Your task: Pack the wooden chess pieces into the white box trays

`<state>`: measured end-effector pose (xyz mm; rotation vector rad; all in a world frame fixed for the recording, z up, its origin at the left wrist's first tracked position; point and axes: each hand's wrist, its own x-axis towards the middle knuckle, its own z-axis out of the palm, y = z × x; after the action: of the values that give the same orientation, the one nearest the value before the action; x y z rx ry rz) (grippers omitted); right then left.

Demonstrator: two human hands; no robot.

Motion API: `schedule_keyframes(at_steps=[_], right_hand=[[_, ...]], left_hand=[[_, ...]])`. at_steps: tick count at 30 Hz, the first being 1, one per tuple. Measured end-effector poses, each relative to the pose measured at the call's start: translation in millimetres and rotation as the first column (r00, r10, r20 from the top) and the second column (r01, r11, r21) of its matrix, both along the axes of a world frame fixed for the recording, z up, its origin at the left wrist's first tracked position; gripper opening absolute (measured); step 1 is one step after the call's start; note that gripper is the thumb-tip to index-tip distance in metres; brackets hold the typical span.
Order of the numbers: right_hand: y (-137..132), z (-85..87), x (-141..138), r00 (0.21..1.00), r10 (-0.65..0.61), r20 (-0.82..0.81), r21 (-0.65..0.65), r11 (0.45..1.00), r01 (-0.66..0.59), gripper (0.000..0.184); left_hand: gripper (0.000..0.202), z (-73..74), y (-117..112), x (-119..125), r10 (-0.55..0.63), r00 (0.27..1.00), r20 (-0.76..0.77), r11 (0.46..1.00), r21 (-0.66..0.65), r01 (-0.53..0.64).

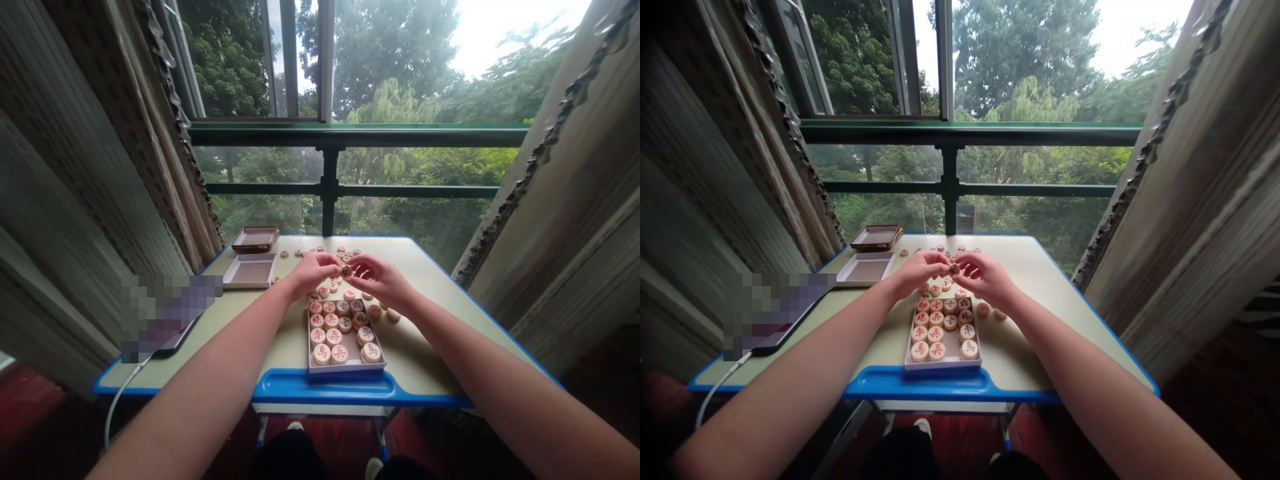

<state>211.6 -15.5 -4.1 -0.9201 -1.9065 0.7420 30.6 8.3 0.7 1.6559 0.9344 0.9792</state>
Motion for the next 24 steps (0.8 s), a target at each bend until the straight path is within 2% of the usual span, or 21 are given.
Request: schedule_keyframes(at_steps=[6,11,14,16,19,24], right_hand=[[-3.6,2.8,1.0,0.998,0.031,0.060,0.037,0.999,-0.033,0.023],[-5.3,6.7,2.5,0.994,-0.001,0.109,0.064,0.998,-0.006,0.027],[-8.5,10.7,3.6,0.984,-0.014,0.180,0.056,0.998,0.004,0.024],[-11.3,13.5,4.1,0.970,0.014,0.244,0.011,1.000,-0.017,0.023],[-15.5,17.7,4.3,0.909,0.117,0.399,-0.066,0.993,-0.098,0.020],[-22.0,23.5,3.0,0.774,0.195,0.603,-0.069,0.979,-0.193,0.018]], left_hand=[[0.011,5.3,-5.2,-1.3,-0.089,0.996,0.024,0.992,-0.087,0.091],[0.018,4.0,-3.9,-3.7,-0.145,0.987,0.067,0.988,-0.043,0.148],[0.021,2.0,-1.0,-4.1,-0.128,0.989,0.078,0.990,-0.044,0.132],[0.021,1.3,0.9,-4.0,-0.064,0.993,0.099,0.996,-0.051,0.069],[0.021,0.5,3.1,-4.5,0.007,0.993,0.119,0.997,-0.073,0.002],[0.019,-1.7,5.8,-5.8,-0.002,0.988,0.155,0.994,-0.110,0.019]])
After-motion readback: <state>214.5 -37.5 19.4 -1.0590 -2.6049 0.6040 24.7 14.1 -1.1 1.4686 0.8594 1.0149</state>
